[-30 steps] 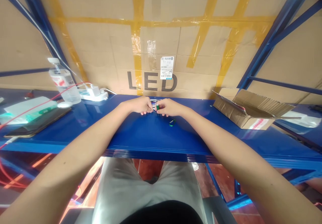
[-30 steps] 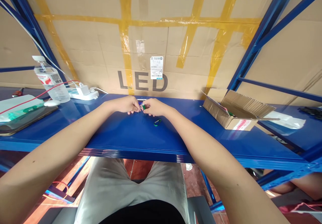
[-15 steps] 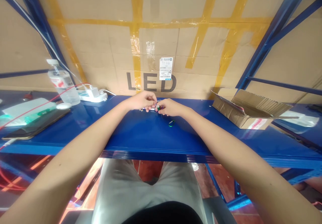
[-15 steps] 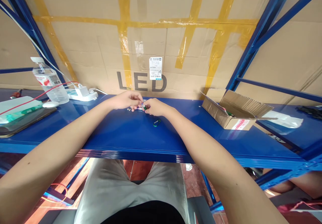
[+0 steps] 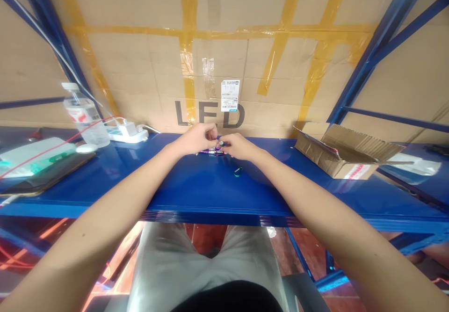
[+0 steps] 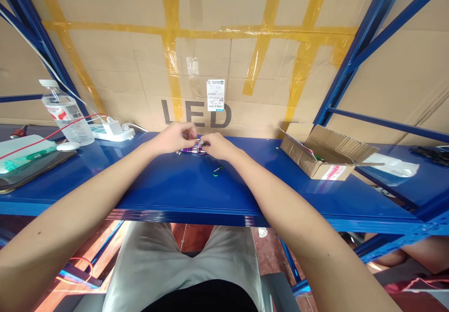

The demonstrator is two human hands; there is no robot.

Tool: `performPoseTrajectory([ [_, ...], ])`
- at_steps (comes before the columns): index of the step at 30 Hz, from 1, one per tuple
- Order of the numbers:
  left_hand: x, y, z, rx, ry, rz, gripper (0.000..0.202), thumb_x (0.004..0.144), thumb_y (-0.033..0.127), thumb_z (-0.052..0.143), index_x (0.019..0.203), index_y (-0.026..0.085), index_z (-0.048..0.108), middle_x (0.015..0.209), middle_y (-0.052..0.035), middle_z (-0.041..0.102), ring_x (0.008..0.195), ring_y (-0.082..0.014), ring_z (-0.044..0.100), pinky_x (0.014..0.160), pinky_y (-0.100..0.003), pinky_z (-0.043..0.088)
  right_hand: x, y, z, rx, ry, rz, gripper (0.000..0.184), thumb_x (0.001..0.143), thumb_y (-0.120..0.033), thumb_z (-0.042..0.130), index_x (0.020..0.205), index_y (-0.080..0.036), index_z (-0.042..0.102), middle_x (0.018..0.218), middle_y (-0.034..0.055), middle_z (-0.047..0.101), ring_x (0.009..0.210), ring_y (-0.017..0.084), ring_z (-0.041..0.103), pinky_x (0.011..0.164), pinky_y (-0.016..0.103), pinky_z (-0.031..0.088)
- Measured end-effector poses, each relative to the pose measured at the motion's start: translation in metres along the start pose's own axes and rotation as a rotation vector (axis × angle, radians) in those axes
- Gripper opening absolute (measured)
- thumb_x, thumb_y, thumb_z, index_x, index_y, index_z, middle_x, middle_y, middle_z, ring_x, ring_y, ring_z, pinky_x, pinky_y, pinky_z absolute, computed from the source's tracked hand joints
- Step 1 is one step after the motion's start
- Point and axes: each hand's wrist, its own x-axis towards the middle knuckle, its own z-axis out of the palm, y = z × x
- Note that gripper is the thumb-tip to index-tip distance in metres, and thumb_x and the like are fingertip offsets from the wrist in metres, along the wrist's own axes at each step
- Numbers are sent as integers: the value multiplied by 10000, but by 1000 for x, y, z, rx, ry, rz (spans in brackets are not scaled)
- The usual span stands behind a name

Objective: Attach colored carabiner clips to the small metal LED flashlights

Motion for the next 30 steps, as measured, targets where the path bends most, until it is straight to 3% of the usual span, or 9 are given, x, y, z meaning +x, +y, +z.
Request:
performPoseTrajectory([
  [11,0,6,7,267,-13,236,69,790,169,628,794,188,562,750,8,563,669,-125,493,628,-261,379,8,18,3,43,83,-129,204,835,-149,571,934,-176,747,816,14,694,778,190,635,709,289,448],
  [19,0,5,9,290,-52,237,67,811,159,624,800,188,565,792,-10,573,707,-140,524,619,-263,369,10,20,2,-16,91,-193,196,854,-130,628,957,-184,785,968,47,756,905,212,675,823,319,489],
  [23,1,5,9,289,-58,232,52,824,155,620,811,187,581,805,-15,590,722,-145,547,626,-266,379,11,22,2,-61,95,-212,162,870,-135,645,919,-194,788,952,51,753,957,230,673,887,340,493],
  [30,1,5,9,282,-66,237,36,829,151,616,831,185,603,800,-15,595,727,-149,543,645,-269,390,9,18,2,-46,91,-137,162,866,-126,625,895,-182,774,918,44,696,890,213,640,751,301,498],
])
